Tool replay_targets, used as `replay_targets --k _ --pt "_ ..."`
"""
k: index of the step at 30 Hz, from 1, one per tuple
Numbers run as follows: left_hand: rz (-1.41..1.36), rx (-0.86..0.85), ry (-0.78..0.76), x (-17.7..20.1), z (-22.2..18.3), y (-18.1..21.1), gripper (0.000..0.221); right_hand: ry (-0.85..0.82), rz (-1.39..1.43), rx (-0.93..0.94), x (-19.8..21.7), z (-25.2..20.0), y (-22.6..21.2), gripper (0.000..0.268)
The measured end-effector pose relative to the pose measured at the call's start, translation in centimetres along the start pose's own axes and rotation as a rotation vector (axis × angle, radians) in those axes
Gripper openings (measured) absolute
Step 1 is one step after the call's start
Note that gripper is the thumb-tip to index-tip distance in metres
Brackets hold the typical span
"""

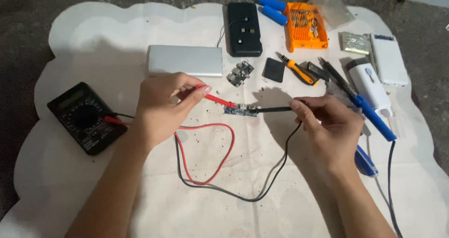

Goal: Using a digital multimeter to test various points on a circuit board for diagnostic purposes

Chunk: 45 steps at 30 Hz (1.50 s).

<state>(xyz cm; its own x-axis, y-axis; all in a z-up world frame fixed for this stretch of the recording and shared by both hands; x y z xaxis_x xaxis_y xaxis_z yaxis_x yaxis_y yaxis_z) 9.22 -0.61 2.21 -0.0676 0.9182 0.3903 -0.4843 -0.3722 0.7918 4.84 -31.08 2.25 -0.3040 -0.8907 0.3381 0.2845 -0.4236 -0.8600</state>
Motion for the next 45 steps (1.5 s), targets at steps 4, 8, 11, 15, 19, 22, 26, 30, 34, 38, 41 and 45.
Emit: replay_targets --k 4,8,11,15,19,22,26,30,34,38,41,45 --pt "-0.027 0.047 -0.015 0.4 0.0 0.3 0.002 0.003 0.011 0.029 0.0 0.0 -1.0 0.012" --pt "0.011 0.005 0.012 1.3 0.1 0.6 0.002 0.024 0.008 0.016 0.0 -0.1 -1.5 0.01" --pt "0.019 0.012 0.006 1.4 0.2 0.4 0.003 0.029 0.006 -0.01 0.0 -0.1 -0.5 0.011" --pt "0.045 0.124 -0.054 0.8 0.2 -0.8 0.001 0.034 0.055 -0.051 -0.3 -0.3 -0.2 0.011" --pt "0.071 0.14 -0.052 1.0 0.2 -0.5 0.003 0.049 0.066 -0.064 0.0 -0.1 0.5 0.011" --pt "0.063 0.17 -0.055 0.7 0.3 -0.5 0.005 0.068 0.046 -0.088 0.3 0.1 1.5 0.013" --pt "0.053 0.156 -0.026 1.0 0.5 -1.0 0.006 0.076 0.055 -0.122 -0.1 0.2 1.7 0.014" --pt "0.042 0.168 0.011 1.5 0.1 -1.4 0.002 0.083 0.04 -0.144 0.0 0.3 1.9 0.014" --pt "0.022 0.165 0.04 1.3 -0.1 -1.4 0.007 0.103 0.121 -0.191 0.3 0.4 2.4 0.013" --pt "-0.011 0.221 -0.002 0.7 0.0 -1.8 0.008 0.088 0.099 -0.206 -0.1 0.4 3.5 0.014" --pt "-0.015 0.209 -0.006 0.3 0.1 -1.4 0.007 0.084 0.087 -0.212 -0.3 0.3 3.8 0.015" --pt "0.008 0.183 -0.027 0.1 0.0 -1.5 0.006 0.082 0.05 -0.237 -0.4 0.3 3.1 0.015"
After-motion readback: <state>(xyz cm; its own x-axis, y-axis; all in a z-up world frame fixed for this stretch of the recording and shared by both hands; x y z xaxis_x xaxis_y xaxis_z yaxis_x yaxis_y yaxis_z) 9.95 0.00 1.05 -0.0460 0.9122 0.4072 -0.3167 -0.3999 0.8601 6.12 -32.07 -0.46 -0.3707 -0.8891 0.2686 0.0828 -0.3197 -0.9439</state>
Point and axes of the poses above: each hand's wrist, its own z-axis towards the middle knuckle, its own x-axis out of the back of the hand, y = z × x, the point moved 9 cm from there along z, towards the middle knuckle, and after that the axes turned 1 degree about z, right-handed, at the moved point
